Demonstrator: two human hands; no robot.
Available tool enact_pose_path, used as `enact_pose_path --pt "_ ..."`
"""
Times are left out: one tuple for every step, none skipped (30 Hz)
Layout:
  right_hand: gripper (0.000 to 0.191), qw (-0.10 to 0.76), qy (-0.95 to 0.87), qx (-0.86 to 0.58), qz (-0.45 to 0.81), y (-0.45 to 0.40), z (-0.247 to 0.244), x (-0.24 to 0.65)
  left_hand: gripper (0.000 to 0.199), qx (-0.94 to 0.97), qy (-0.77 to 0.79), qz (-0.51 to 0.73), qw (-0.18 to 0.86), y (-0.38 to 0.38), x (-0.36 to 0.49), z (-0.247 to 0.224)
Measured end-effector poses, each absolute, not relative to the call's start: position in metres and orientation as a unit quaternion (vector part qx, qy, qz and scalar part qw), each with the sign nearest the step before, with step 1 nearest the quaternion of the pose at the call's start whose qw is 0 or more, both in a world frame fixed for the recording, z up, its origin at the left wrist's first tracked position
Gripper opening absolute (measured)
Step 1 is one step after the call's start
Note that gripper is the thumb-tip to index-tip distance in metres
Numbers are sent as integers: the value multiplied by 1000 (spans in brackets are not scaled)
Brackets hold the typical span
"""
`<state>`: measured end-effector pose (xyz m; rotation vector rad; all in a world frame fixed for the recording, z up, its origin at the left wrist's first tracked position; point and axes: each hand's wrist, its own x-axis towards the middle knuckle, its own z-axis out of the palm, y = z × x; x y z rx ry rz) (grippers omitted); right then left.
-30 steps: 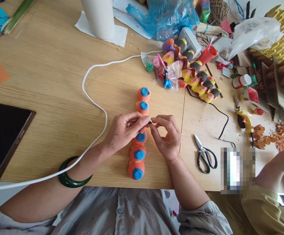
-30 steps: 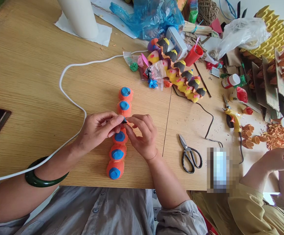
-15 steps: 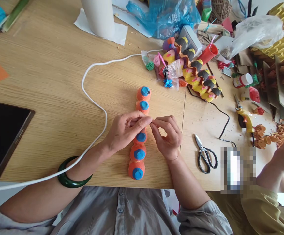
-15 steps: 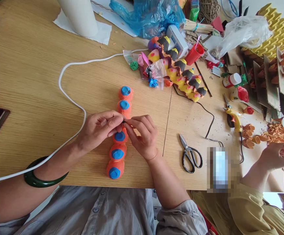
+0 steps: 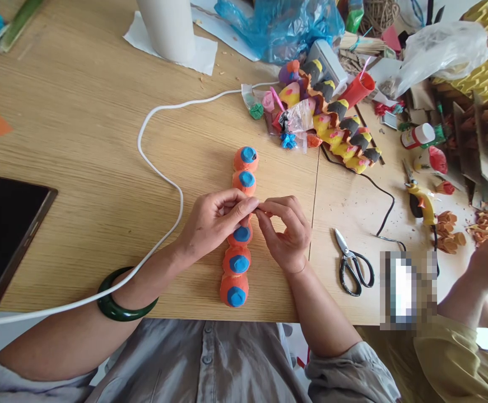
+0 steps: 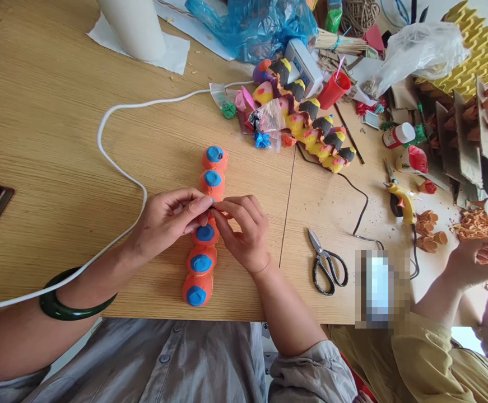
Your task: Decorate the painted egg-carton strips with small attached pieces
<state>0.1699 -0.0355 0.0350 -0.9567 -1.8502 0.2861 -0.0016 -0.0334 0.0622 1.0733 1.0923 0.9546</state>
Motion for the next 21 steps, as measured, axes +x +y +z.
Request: enact_pose_path --pt "16 498 -763 -394 120 -35 35 170 36 466 473 413 623 -33 -2 62" --pt "15 499 -763 -393 124 -35 35 170 36 466 471 412 626 -34 -2 62" --pt "16 499 -762 -392 130 -36 35 170 36 467 468 412 627 -34 -2 62" --pt "16 499 -760 -394 137 -36 35 170 34 469 466 413 626 -34 -2 62" --pt "18 498 -758 -396 143 -36 35 170 33 471 466 414 624 -33 -2 62" --pt "19 495 -757 -400 148 -36 35 170 33 472 467 416 621 -33 -2 63" --pt "20 491 -758 -403 149 -36 35 170 34 474 469 417 618 -33 -2 63" --pt "20 487 -760 -405 146 -36 35 170 36 476 472 417 614 -33 -2 63" --pt "19 486 -762 -405 140 -36 35 170 37 479 475 416 610 -33 -2 63" --pt "18 488 -764 -402 133 -36 35 170 39 483 477 413 607 -33 -2 63" --pt "17 492 -764 -397 126 -36 35 170 39 487 477 410 606 -33 -2 63" --pt "16 497 -764 -393 122 -36 34 170 39 491 475 407 606 -33 -2 63" --pt "16 499 -764 -390 122 -35 34 170 38 493 474 405 607 -33 -3 62" --pt "15 499 -764 -390 126 -35 34 170 37 493 473 404 608 -34 -3 62" --pt "15 495 -763 -394 132 -35 34 170 36 493 473 403 609 -34 -3 62" --pt "15 489 -763 -398 140 -35 34 171 36 493 475 403 607 -34 -3 62" --pt "15 485 -762 -403 147 -36 34 171 35 493 478 403 605 -34 -3 62" --pt "16 481 -762 -405 151 -36 34 171 35 494 481 402 603 -33 -3 62" --pt "15 480 -763 -406 150 -36 35 171 35 495 482 401 601 -33 -3 62" --pt "15 480 -764 -405 146 -36 35 170 35 496 482 402 600 -33 -3 62" --pt "14 481 -766 -403 140 -36 36 170 35 496 481 403 601 -33 -3 62"
